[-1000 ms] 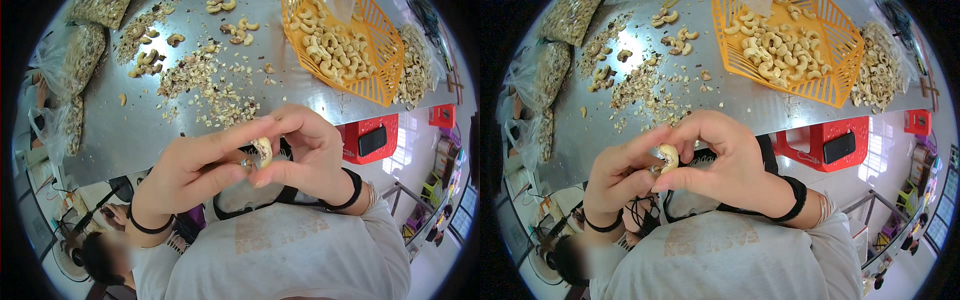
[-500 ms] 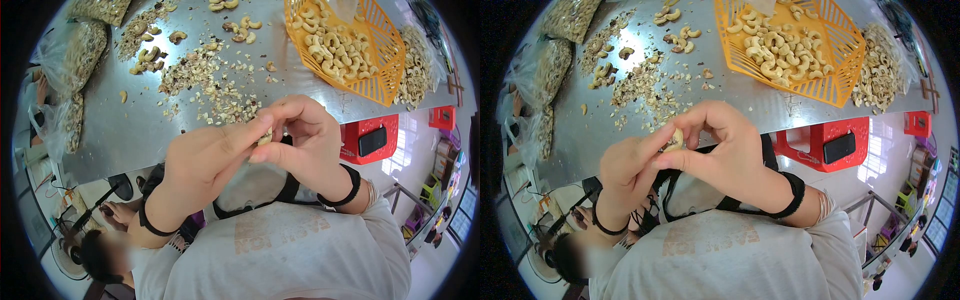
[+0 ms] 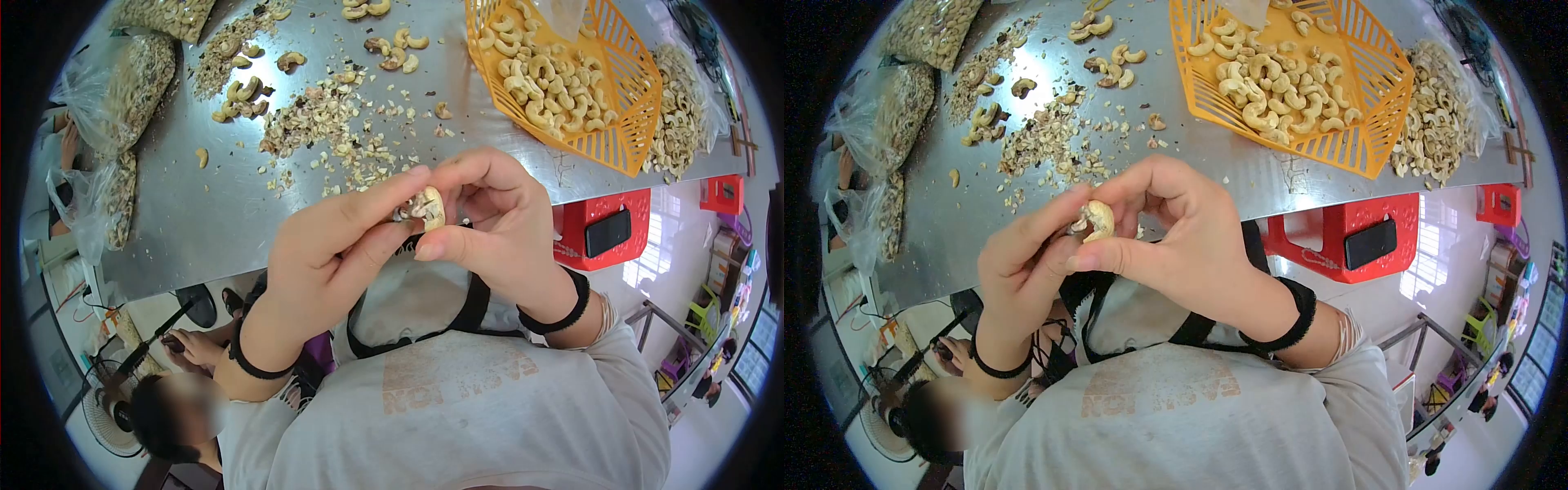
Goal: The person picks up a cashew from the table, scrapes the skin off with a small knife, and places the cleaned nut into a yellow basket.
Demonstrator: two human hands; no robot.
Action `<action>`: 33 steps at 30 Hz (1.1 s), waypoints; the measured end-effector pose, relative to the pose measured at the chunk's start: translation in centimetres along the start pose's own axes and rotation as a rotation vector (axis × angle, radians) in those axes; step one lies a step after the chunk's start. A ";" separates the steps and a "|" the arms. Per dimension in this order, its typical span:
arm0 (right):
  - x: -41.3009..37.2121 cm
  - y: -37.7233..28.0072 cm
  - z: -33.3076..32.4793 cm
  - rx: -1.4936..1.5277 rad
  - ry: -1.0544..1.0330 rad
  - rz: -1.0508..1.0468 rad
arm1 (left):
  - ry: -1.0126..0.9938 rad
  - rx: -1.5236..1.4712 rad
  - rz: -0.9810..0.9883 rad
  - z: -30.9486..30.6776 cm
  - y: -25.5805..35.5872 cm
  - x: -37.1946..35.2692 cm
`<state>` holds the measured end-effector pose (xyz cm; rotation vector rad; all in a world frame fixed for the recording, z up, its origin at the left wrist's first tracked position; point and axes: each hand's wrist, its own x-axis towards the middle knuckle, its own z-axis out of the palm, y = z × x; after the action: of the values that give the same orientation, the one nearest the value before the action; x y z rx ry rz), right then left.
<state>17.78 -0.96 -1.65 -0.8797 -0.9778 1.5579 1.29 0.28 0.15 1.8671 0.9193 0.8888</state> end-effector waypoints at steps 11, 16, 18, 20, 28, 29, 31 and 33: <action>-0.2 0.2 0.0 0.120 -0.038 -0.033 | -0.104 -0.289 -0.253 -0.3 0.8 -0.4; -0.4 0.5 0.2 0.187 -0.030 -0.017 | -0.060 -0.134 -0.174 0.1 0.7 -0.5; -0.3 0.6 0.2 0.203 -0.036 -0.017 | 0.000 -0.002 -0.060 0.7 0.1 -0.5; -0.3 0.6 0.3 0.183 -0.014 -0.027 | 0.062 0.129 0.052 1.1 -0.2 -0.5; -0.4 0.7 0.9 0.252 0.047 0.024 | 0.332 0.526 0.355 2.0 -1.8 -0.4; -0.4 0.7 1.0 0.286 0.054 0.049 | 0.332 0.526 0.355 2.0 -1.7 -0.4; -0.3 0.8 0.9 0.309 0.043 0.053 | 0.331 0.547 0.321 2.1 -1.4 -0.5; -0.3 0.9 0.8 0.331 0.032 0.057 | 0.319 0.480 0.297 2.1 -1.4 -0.4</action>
<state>16.78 -1.45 -2.15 -0.7003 -0.6509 1.6890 2.50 -0.36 -1.98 2.3585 1.1412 1.2556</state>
